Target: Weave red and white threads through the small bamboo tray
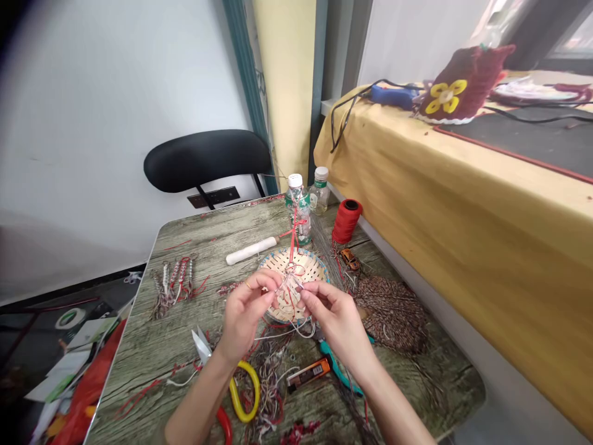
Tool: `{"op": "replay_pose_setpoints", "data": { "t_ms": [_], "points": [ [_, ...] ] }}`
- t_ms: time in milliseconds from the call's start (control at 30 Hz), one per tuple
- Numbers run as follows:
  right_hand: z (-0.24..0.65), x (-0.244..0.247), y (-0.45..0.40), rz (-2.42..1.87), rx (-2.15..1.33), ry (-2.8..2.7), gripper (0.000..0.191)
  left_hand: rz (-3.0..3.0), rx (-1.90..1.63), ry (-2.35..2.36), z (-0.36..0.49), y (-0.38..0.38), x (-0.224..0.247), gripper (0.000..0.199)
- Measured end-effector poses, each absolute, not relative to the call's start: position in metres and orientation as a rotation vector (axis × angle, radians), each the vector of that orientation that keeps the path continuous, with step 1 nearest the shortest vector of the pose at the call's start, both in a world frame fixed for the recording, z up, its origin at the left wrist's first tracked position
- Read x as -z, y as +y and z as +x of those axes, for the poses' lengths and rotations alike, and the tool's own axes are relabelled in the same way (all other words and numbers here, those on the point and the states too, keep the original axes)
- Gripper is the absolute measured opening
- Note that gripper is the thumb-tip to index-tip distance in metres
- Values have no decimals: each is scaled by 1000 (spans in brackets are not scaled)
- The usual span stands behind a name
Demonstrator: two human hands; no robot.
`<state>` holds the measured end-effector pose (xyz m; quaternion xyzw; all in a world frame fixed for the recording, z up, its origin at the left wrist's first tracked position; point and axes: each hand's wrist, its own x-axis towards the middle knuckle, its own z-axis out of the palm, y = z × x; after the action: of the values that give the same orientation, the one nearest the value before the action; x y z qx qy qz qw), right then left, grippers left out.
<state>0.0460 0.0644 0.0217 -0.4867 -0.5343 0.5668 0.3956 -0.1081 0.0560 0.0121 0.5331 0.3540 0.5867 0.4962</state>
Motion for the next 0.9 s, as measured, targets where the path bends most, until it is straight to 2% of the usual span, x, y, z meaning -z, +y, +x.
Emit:
{"op": "replay_pose_setpoints", "data": {
  "t_ms": [133, 233, 367, 500, 700, 900],
  "points": [
    [44, -27, 60, -1124, -1433, -1206, 13, 1180, -1420, 725, -110, 54, -11, 6],
    [42, -29, 58, -1094, -1423, -1230, 6, 1376, -1404, 793, -108, 54, -16, 7],
    [41, -30, 58, -1108, -1458, -1229, 17, 1930, -1306, 948, -105, 52, -22, 15],
    [39, -31, 59, -1208, -1435, -1181, 19, 2293, -1268, 1149, -104, 47, -21, 15],
    [41, -28, 58, -1220, -1434, -1230, 21, 2404, -1199, 1448, -104, 48, -17, 8],
    [42, -24, 58, -1160, -1531, -1117, 22, 2363, -1110, 1636, -103, 51, -19, 8]
  ]
}}
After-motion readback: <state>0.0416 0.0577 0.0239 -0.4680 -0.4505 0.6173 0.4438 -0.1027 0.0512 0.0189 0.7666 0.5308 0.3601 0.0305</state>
